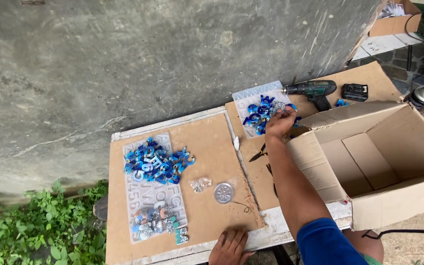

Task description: Assembling decorative keychains by connecting small charms and metal rings using pliers.

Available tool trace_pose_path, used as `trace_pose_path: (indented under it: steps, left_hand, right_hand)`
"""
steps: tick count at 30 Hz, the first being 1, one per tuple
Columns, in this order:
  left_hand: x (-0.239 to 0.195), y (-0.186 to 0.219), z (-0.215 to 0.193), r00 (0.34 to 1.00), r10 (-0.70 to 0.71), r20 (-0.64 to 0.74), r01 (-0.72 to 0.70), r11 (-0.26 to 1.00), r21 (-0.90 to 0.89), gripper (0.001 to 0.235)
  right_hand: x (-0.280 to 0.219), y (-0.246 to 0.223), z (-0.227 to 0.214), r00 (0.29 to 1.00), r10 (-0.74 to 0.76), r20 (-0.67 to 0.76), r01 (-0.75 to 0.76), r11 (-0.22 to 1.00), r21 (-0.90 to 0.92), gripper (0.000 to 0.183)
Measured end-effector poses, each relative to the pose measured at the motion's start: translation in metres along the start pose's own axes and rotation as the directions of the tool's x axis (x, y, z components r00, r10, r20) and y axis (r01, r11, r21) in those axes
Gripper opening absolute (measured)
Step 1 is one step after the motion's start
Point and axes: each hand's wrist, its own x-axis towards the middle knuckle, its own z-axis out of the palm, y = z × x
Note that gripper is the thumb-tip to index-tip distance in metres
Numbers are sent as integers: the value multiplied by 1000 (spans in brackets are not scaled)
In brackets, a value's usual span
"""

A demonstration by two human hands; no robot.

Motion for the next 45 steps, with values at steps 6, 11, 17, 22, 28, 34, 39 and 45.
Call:
trace_pose_path:
  steps: [6,11,17,22,28,34,39,45]
  left_hand:
    - [-17,-12,32,980,157,-120,-116,949,292,33]
    - [-17,-10,25,995,100,24,-102,979,174,40]
    - [-17,-11,30,993,117,-24,-110,973,201,35]
    - [-13,-14,23,989,147,-22,-139,966,218,32]
    - [-9,-11,19,987,139,-75,-120,969,216,31]
    - [2,-7,11,987,93,-129,-65,977,205,40]
    - [25,-2,-40,991,-14,133,30,992,-119,68]
    - [32,-1,-56,992,-68,111,74,996,-54,67]
  right_hand:
    - [19,-7,-18,1000,19,-10,-20,998,-51,19]
    - [62,3,-48,991,-72,-109,61,992,-107,15]
    - [40,-4,-38,979,-78,-186,45,983,-175,27]
    - [-2,-17,-15,991,4,-136,-33,977,-212,9]
    - [-107,-42,41,987,-105,-122,83,981,-176,31]
    - [-130,-27,-22,737,-316,598,567,-195,-801,63]
    - [-240,-77,-33,560,78,825,815,128,-565,42]
    - [-292,-155,-111,255,323,912,946,110,-303,43]
